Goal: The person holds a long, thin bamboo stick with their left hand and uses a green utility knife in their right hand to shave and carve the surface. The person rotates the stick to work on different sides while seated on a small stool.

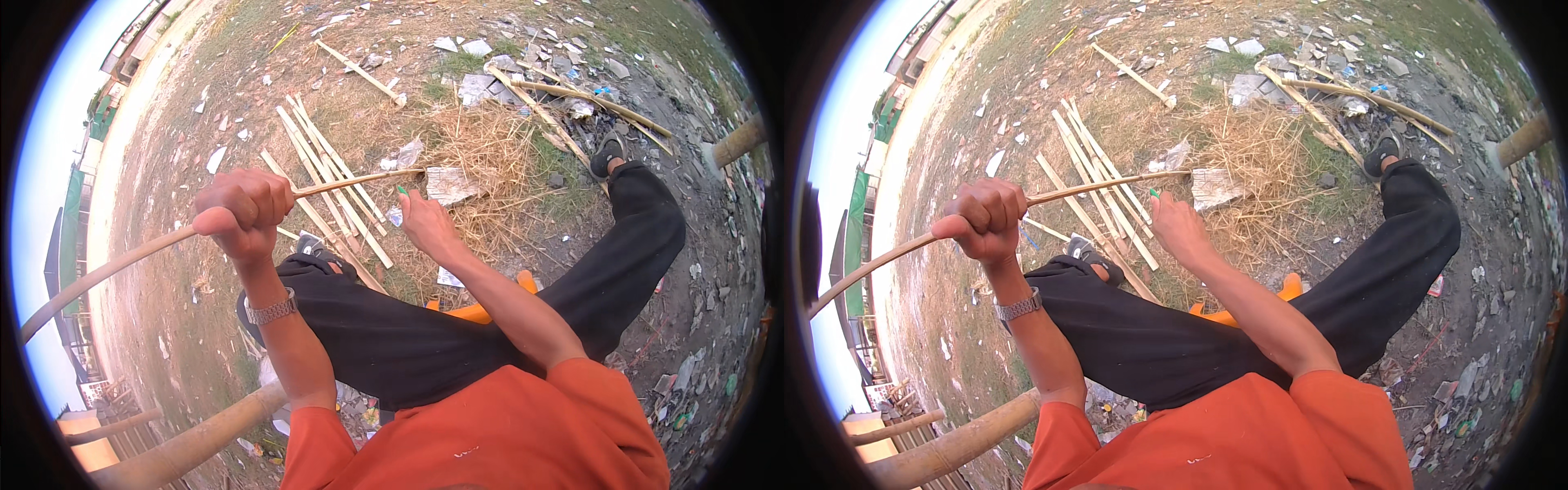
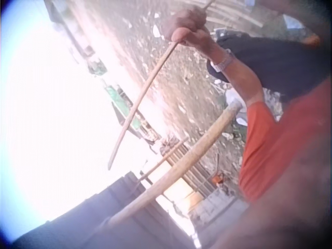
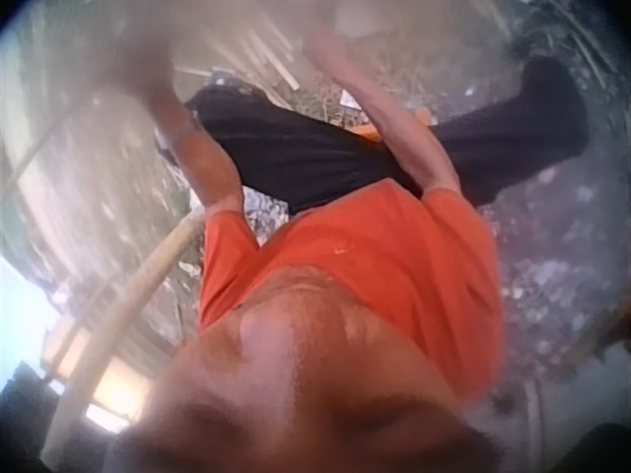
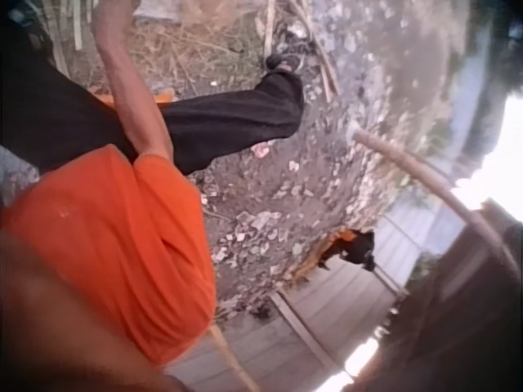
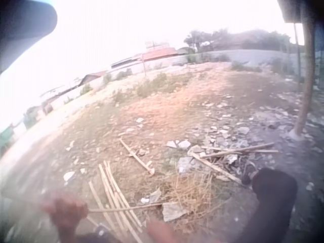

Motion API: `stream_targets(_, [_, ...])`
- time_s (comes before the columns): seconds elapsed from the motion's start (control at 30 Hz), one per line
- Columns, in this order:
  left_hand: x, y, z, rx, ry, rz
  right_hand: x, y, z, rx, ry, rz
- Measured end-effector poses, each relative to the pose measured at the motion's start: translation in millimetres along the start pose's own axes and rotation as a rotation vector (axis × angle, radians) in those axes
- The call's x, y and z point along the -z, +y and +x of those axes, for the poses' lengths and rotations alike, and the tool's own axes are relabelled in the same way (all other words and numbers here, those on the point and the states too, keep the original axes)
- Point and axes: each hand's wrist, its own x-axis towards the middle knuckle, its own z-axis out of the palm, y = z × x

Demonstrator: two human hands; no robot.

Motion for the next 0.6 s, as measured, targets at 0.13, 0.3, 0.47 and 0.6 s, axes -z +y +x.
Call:
stream_targets(0.13, [-5,-1,-5,0.007,0.018,-0.006,-5,-5,-10,-0.001,-0.058,0.01])
stream_targets(0.3, [-5,0,-9,0.02,0.006,0.079,-15,19,3,-0.087,-0.021,0.049])
stream_targets(0.47, [-15,-9,9,-0.009,-0.014,0.01,-63,123,11,-0.209,-0.162,-0.167])
stream_targets(0.6, [0,-1,-3,0.006,0.049,0.062,-49,124,0,-0.364,-0.026,-0.155])
